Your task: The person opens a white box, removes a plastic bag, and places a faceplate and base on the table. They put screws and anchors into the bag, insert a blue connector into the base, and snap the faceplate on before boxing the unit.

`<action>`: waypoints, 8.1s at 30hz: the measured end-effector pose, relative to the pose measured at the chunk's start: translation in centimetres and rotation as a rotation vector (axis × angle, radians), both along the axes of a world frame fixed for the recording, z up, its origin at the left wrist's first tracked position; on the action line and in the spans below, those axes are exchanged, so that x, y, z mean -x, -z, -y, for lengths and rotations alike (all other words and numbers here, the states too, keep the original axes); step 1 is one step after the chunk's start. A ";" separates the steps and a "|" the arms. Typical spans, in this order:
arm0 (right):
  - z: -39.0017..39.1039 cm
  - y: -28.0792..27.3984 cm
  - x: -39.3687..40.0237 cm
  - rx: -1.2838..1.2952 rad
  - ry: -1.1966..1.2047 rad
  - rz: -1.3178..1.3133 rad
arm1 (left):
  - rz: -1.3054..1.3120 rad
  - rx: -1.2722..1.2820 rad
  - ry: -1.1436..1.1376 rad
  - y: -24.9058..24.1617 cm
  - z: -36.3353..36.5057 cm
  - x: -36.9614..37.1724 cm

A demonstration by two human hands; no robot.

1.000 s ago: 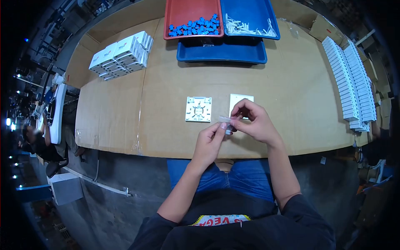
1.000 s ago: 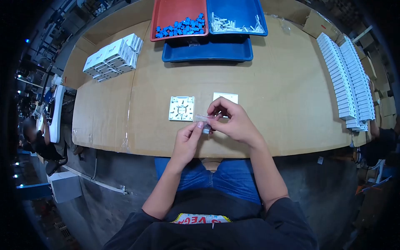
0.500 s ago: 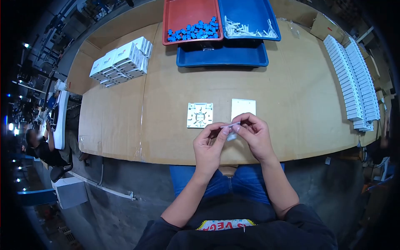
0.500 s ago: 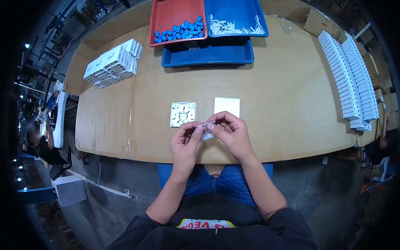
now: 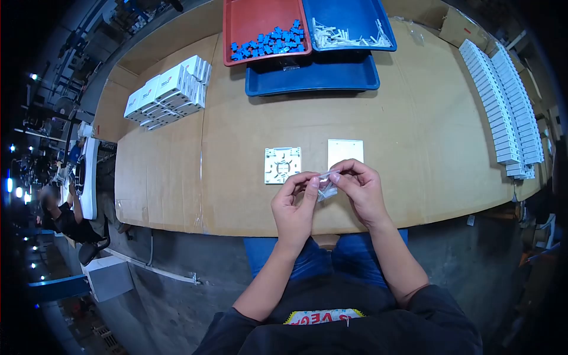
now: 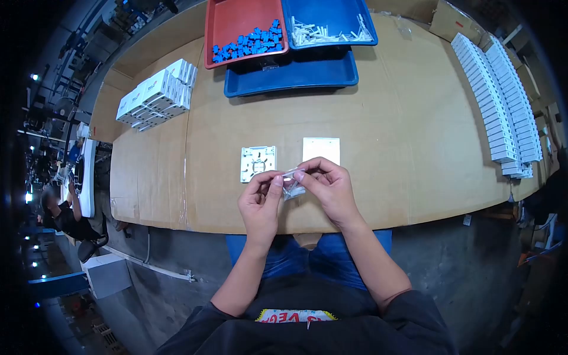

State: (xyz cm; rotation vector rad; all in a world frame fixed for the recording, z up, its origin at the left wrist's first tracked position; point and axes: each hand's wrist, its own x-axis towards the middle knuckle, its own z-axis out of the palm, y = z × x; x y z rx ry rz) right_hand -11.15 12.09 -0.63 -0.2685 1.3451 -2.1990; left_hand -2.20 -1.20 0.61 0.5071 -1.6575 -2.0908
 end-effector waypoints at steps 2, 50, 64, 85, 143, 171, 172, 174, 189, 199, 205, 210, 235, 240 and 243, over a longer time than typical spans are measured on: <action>-0.1 0.3 0.1 0.012 0.006 0.009 | 0.023 0.028 -0.003 0.3 0.2 0.0; -0.3 0.4 0.0 0.078 -0.111 -0.159 | -0.011 0.025 0.083 0.2 0.1 -0.5; -0.6 0.4 0.0 0.063 -0.102 -0.297 | -0.029 0.029 0.108 0.4 -0.2 -0.9; -0.5 0.0 0.1 0.063 -0.053 -0.143 | 0.049 0.060 0.241 -1.0 3.2 0.2; -0.1 -1.4 -0.7 -0.030 -0.183 -0.052 | -0.005 0.115 0.163 -0.1 1.4 -0.8; -0.6 -0.5 0.2 -0.021 -0.167 -0.020 | 0.073 0.133 0.304 -0.9 1.4 -0.6; -0.7 -0.5 0.2 -0.036 -0.162 -0.023 | 0.084 0.146 0.318 -0.9 1.7 -0.6; -0.9 -0.7 0.4 -0.029 -0.191 0.004 | 0.083 0.154 0.323 -0.8 1.9 -0.6; -0.6 -0.8 0.2 -0.027 -0.164 0.039 | 0.058 0.151 0.186 0.1 2.1 -0.5; -0.4 -0.1 0.2 -0.067 -0.095 -0.019 | -0.027 -0.065 0.161 0.7 2.1 -0.4; -0.4 -0.3 0.1 -0.054 -0.104 -0.037 | 0.041 0.103 0.135 1.2 2.8 -0.5; -0.3 0.3 0.1 -0.068 -0.076 -0.086 | -0.012 -0.112 0.143 0.6 2.6 -0.6; 0.1 0.5 0.0 -0.184 -0.087 -0.160 | 0.031 -0.138 0.216 0.6 4.2 -0.9; 0.2 0.7 0.0 -0.173 -0.088 -0.131 | 0.011 -0.174 0.243 0.8 4.3 -0.8; 0.3 0.5 -0.1 -0.183 -0.091 -0.145 | 0.012 -0.198 0.220 1.1 4.3 -0.7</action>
